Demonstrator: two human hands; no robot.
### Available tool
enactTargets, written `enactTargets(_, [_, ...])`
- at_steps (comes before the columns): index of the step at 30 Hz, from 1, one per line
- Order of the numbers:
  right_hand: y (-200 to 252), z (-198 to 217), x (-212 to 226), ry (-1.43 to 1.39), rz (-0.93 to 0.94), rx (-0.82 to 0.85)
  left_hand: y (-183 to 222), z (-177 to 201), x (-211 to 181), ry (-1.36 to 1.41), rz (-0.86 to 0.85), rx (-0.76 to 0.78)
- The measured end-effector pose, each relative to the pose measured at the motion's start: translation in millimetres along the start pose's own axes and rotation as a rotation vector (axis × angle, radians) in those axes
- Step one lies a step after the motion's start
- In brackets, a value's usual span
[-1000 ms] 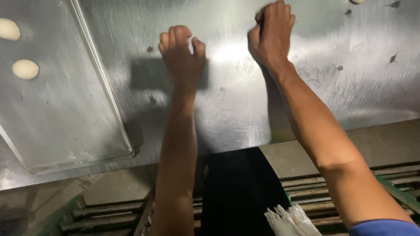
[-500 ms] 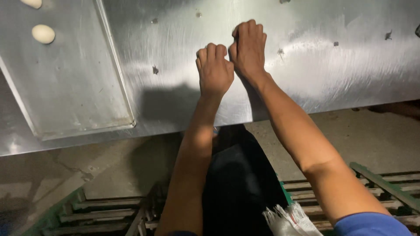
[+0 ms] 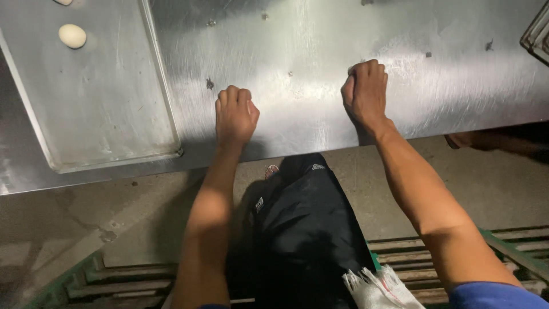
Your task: Rolling dough into small balls and placing them onto a baking tray.
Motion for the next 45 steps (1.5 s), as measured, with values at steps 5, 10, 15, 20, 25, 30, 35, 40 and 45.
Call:
enactTargets(5, [-30.4,-10.0,-24.8,-0.023,-0.04,-0.001,-28.3,-2.7,34.7,-0.024,-0.003,-0.068])
enactTargets(10, [-68.9,-24.1,-51.8,-0.052,-0.047,-0.003,-71.1,-13.2,55.3,0.046,0.009,-0.131])
enactTargets(15, [-105.3,-42.0,-67.1,0.006,-0.011,-0.011,-121.5,-35.3,55.3,0.126,0.066,-0.261])
enactTargets(20, [-153.2,-68.0,-61.6,-0.027,-0.005,-0.066,-168.1,-56.7,25.6,0.208,0.077,-0.424])
enactTargets(25, [-193.6,-91.0,-21.1,-0.102,-0.029,-0.136,-188.3,-65.3,-3.5,0.238,0.083,-0.509])
enactTargets(30, [-175.2,-89.7,13.2,-0.237,-0.069,-0.043,-168.3,-65.7,-32.0,0.269,0.112,-0.452])
enactTargets(35, [-123.4,-77.6,36.2,-0.236,-0.045,-0.018,-123.8,-56.0,-50.0,0.251,0.106,-0.346])
enactTargets(40, [-61.3,-50.4,42.2,-0.175,0.029,-0.001,-62.5,-41.5,-45.0,0.156,0.085,-0.205])
enactTargets(45, [-12.6,-12.5,20.4,-0.062,0.077,0.055,-11.1,-22.6,-4.9,0.017,0.048,-0.049])
Point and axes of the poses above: each hand's wrist, its own y-axis away from the middle knuckle, its own z-axis out of the back of the hand, x = y × z, the point moved 2 cm from there along -y, towards the middle knuckle
